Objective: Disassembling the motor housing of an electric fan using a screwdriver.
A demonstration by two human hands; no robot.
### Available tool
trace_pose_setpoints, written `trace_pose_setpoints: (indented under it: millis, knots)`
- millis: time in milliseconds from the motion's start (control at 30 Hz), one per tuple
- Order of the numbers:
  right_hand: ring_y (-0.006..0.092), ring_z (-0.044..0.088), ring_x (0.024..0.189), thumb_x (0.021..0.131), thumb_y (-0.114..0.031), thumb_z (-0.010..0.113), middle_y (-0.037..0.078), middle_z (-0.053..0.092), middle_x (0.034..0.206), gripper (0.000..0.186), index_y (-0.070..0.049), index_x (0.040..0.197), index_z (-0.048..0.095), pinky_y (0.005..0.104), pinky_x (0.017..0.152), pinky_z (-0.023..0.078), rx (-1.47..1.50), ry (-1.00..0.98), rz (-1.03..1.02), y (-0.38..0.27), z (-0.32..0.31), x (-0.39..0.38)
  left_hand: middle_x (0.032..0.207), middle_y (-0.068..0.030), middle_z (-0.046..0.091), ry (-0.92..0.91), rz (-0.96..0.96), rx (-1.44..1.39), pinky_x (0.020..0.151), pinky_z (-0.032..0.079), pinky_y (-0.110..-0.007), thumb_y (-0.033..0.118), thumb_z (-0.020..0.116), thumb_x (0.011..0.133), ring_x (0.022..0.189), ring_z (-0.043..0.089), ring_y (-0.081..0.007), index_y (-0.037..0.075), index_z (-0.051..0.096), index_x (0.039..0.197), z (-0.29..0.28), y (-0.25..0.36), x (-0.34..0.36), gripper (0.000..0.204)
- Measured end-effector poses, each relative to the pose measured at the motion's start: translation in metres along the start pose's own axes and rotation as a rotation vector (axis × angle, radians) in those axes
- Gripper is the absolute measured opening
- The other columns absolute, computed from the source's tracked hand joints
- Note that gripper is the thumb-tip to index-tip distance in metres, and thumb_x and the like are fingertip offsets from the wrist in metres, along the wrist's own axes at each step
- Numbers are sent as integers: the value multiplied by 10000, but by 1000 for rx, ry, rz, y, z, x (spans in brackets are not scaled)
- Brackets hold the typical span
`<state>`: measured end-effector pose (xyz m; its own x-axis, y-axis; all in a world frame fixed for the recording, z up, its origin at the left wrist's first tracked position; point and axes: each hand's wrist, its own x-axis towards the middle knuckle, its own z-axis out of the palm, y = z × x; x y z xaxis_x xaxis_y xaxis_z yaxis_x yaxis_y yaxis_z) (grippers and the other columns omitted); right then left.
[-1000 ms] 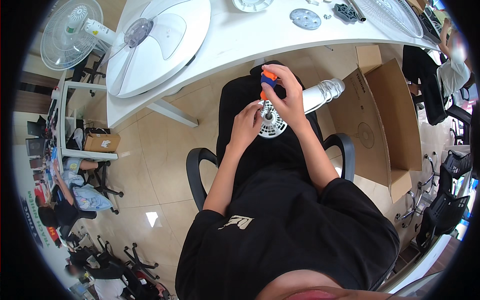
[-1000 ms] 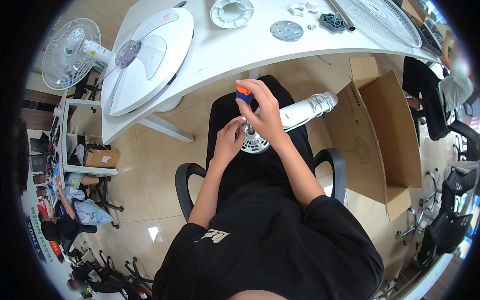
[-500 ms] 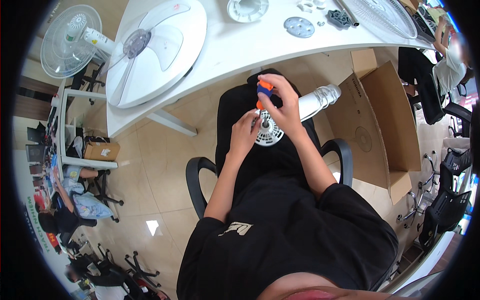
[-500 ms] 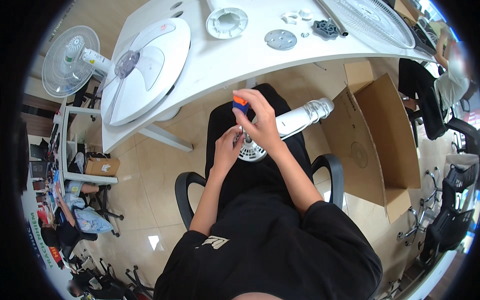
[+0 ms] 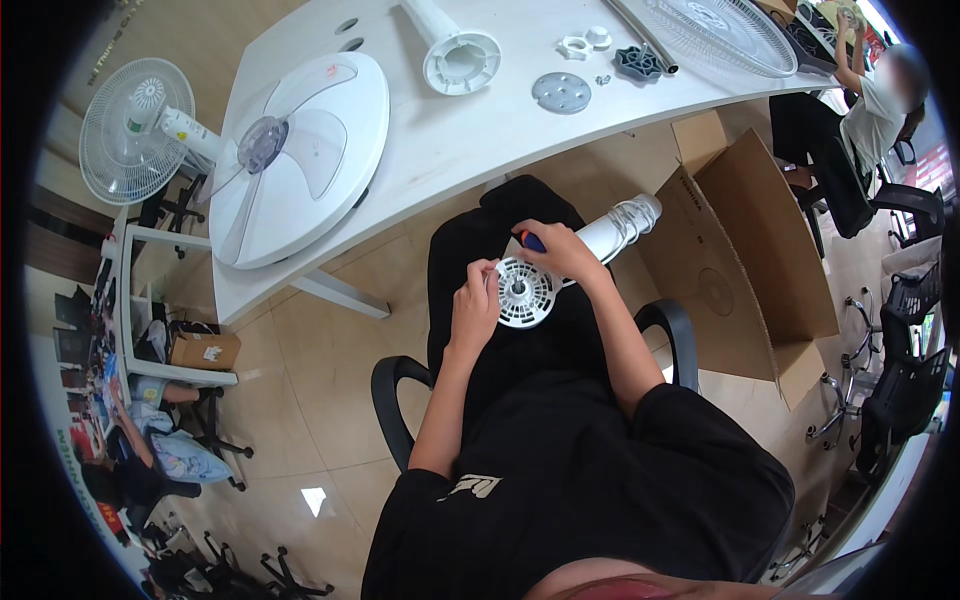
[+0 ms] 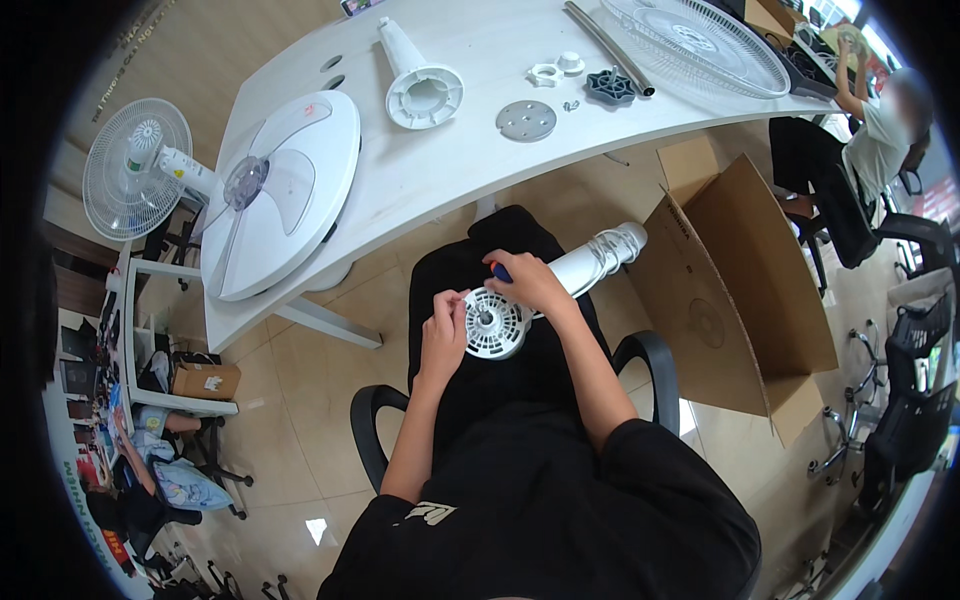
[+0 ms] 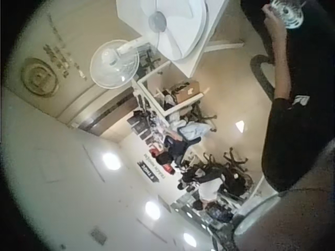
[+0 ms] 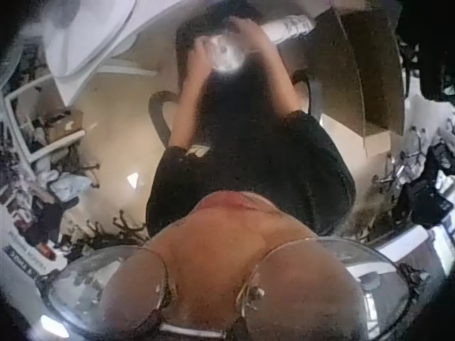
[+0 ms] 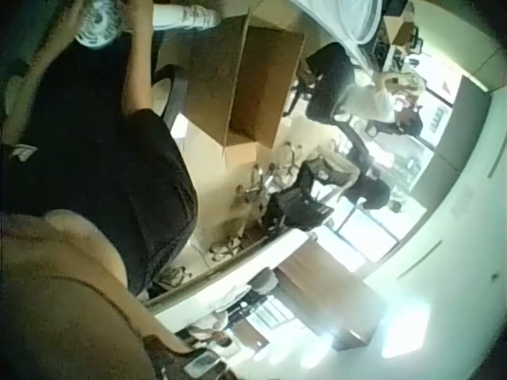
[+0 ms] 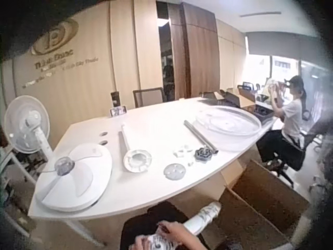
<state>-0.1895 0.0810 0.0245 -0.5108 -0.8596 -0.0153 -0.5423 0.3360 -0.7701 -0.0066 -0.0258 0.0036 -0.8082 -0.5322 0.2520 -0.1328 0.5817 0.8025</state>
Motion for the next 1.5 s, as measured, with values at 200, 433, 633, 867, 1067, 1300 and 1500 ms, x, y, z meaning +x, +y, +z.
trace_pose_setpoints:
  millis: [200, 433, 633, 867, 1067, 1300, 1500]
  knots:
    - [365, 729, 841, 848, -283, 771, 213, 731, 929, 398, -92, 1179, 661, 421, 769, 572, 15, -72, 40, 16, -7, -4, 992, -220, 707, -50, 95, 105, 736, 564, -482, 65, 550, 1020, 889, 694, -435, 13, 519, 1137, -9, 20, 25, 132]
    - [379, 720, 889, 816, -297, 775, 201, 733, 920, 401, -133, 1165, 665, 460, 816, 564, 66, -46, 67, 21, -14, -11, 961, -129, 685, 103, 564, 97, 781, 530, -435, 53, 667, 912, 902, 656, -341, 21, 655, 1016, -11, 116, 153, 109]
    - [371, 719, 901, 821, -304, 760, 178, 736, 919, 388, -130, 1153, 661, 461, 829, 560, 66, -26, 95, 23, -16, -18, 941, -93, 701, 50, 628, 310, 827, 504, -411, 118, 690, 893, 948, 630, -277, 49, 722, 939, 29, 140, 245, 88]
    - [362, 718, 900, 817, -303, 758, 169, 737, 928, 392, -132, 1157, 663, 454, 826, 559, 78, -30, 118, 21, -19, -23, 965, -65, 718, 22, 563, 453, 831, 515, -404, 139, 708, 877, 960, 625, -273, 68, 760, 935, 56, 136, 282, 106]
    - [364, 719, 869, 827, -295, 753, 180, 734, 918, 394, -136, 1174, 652, 450, 800, 565, 44, -42, 104, 19, -13, -22, 1017, -79, 715, 62, 614, 354, 866, 513, -419, 52, 662, 886, 1009, 628, -289, 56, 764, 1037, 41, 131, 273, 182]
    - [386, 712, 903, 805, -306, 777, 183, 733, 936, 390, -150, 1144, 663, 471, 822, 563, 39, 16, 24, 34, -11, -18, 1022, -153, 698, 115, 524, -164, 829, 541, -408, -101, 563, 873, 938, 677, -332, -17, 691, 1029, -11, 124, 122, 219]
    - [371, 724, 835, 820, -227, 767, 194, 731, 877, 379, -114, 1164, 654, 422, 758, 570, 45, -34, -23, 13, -14, -4, 1299, -196, 600, -111, 207, -28, 1023, 471, -444, 258, 843, 782, 1200, 587, -356, 7, 582, 1296, 3, 14, 21, 629]
